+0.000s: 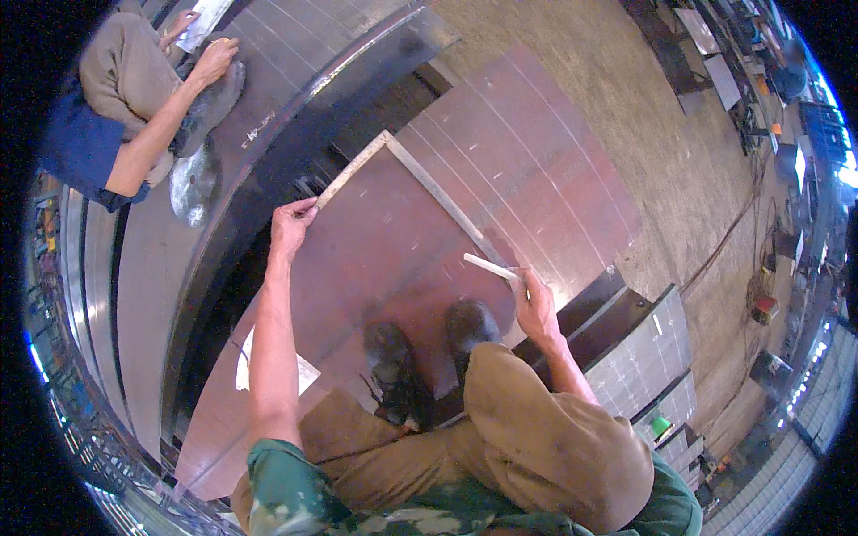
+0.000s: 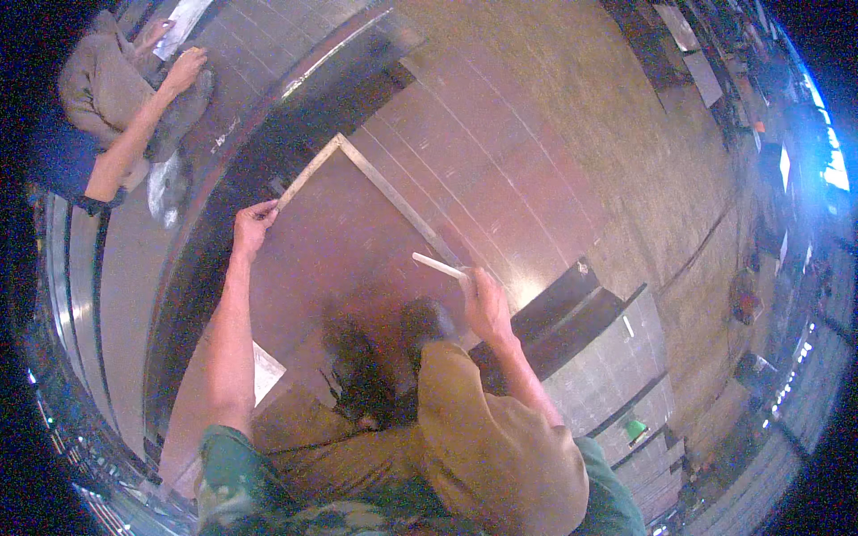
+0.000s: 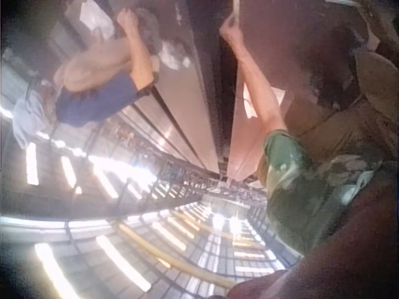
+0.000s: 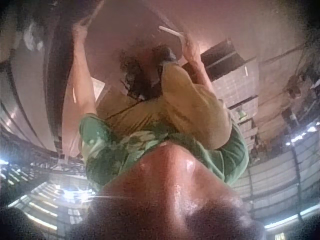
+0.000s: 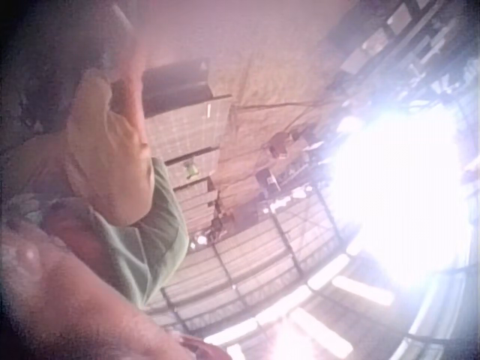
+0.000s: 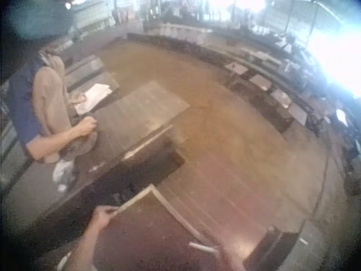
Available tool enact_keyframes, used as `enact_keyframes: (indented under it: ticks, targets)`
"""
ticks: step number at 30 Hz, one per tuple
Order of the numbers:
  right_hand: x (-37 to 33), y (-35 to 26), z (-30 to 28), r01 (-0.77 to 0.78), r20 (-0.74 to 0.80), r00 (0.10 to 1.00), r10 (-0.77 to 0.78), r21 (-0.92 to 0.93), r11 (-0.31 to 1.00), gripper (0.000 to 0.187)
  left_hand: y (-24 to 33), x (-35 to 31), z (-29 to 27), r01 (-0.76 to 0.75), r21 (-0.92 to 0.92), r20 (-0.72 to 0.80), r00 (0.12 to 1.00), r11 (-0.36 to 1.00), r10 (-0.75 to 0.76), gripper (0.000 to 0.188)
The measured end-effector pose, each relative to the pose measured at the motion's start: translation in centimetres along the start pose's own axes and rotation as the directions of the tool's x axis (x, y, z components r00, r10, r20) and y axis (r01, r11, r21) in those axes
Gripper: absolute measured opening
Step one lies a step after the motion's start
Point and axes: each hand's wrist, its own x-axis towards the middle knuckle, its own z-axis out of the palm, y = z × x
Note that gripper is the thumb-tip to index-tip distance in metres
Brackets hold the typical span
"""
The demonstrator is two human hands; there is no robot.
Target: The person uses a metal square and a white marker to draw straight lines on a large reddish-brown metal sheet. They repeatedly reposition the square and mark along its edges to create a grid pattern. A coworker is visible nearby handling papers and a tape measure.
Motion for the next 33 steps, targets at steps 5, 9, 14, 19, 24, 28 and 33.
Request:
enact_keyframes:
  ticks: [5,9,14,19,24,28,33]
  targets:
    - [0.0,-0.8,-0.1,0.038,-0.031,0.999,-0.038,0.010,0.999,0.014,-0.8,0.6,0.1,-0.031,-0.074,0.000,1.000,0.997,0.031,0.024]
    - [0.0,-2.1,-1.2,-0.033,-0.053,0.998,0.036,0.056,0.998,0.019,-0.7,0.8,-0.5,-0.032,-0.117,0.073,0.997,0.993,0.040,0.017]
    - [0.4,0.8,-1.9,-0.117,-0.219,0.965,0.143,0.128,0.985,0.020,-0.6,0.6,-0.2,-0.051,-0.153,0.051,0.997,0.987,0.060,0.014]
    - [1.0,1.7,-2.5,-0.090,-0.296,0.925,0.237,0.436,0.895,0.018,-1.5,0.5,0.1,0.020,-0.182,0.029,0.999,0.983,-0.015,0.015]
    - [1.5,1.1,-2.8,-0.083,-0.307,0.914,0.266,0.499,0.863,0.018,-2.2,0.6,-0.1,0.022,-0.208,0.018,1.000,0.978,-0.019,0.015]
    - [1.3,1.7,-2.0,-0.072,-0.301,0.920,0.250,0.496,0.865,0.017,-1.8,0.4,0.3,0.026,-0.155,0.018,1.000,0.988,-0.024,0.015]
    - [1.2,2.1,-1.2,-0.081,-0.290,0.923,0.253,0.497,0.864,0.015,-2.7,0.4,0.4,-0.004,-0.132,-0.031,1.000,0.991,0.000,0.013]
